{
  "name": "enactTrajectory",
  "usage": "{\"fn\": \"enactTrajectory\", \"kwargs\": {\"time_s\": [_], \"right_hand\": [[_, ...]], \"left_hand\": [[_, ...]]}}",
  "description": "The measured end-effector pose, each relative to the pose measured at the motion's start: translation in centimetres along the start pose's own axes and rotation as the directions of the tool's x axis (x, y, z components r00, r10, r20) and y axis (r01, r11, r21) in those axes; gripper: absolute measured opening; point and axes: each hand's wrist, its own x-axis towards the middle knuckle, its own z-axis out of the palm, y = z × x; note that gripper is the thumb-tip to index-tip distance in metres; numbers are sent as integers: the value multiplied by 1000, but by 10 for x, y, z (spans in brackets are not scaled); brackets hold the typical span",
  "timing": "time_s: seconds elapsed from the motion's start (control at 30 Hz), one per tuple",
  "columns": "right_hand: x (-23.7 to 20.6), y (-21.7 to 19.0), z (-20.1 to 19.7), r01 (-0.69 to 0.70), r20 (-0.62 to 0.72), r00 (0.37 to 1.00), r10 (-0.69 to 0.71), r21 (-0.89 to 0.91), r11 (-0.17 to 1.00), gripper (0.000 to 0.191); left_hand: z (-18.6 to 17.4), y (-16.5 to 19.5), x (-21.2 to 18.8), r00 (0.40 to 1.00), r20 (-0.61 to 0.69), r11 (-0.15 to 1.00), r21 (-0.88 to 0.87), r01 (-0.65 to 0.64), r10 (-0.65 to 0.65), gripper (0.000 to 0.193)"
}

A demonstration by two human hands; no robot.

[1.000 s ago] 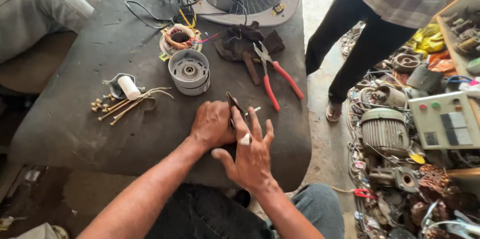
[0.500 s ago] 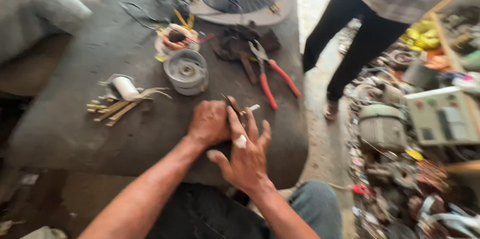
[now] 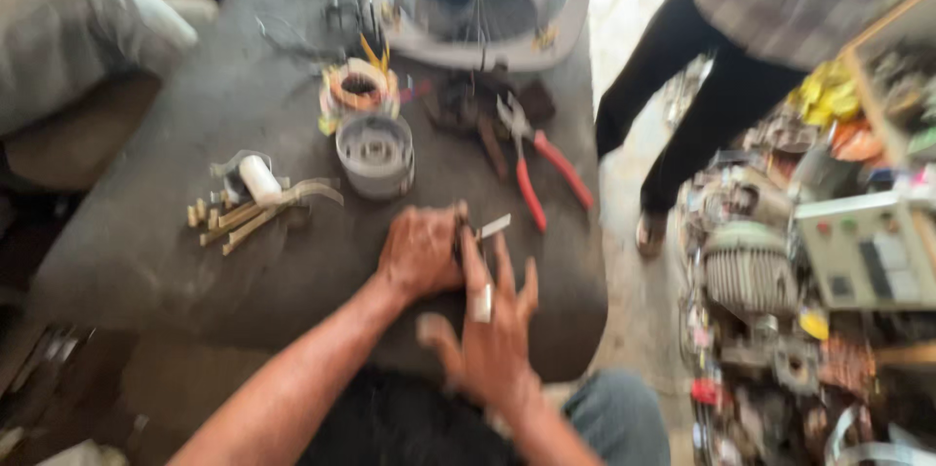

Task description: The person repeatedly uses a metal file to smooth the surface of a small cylindrical motor component on a workbench. They rotate the component by hand and file different sides while other tools and disassembled fan parts remain on the table.

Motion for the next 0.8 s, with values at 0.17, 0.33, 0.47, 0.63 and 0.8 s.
{"fn": "enactTrajectory", "kwargs": {"time_s": [0.17, 0.33, 0.47, 0.63, 0.8], "right_hand": [[-3, 0, 2, -53, -9, 999, 54, 89, 995, 100], [1, -2, 3, -95, 27, 995, 96, -44, 995, 95], [5, -4, 3, 11, -54, 999, -7, 69, 998, 102], [1, -7, 0, -131, 6, 991, 131, 115, 985, 94], [0, -3, 0, -76, -17, 997, 78, 101, 992, 91]], "left_hand": [[1, 1, 1, 996, 71, 993, 113, 45, -53, 34], [1, 2, 4, 997, 77, 998, 56, 19, -23, 35], [-5, 2, 4, 996, 80, 998, 52, 36, -40, 32], [-7, 1, 3, 982, 140, 991, 57, 118, -125, 30], [-2, -2, 3, 992, -85, 996, 9, -91, 91, 55]]}}
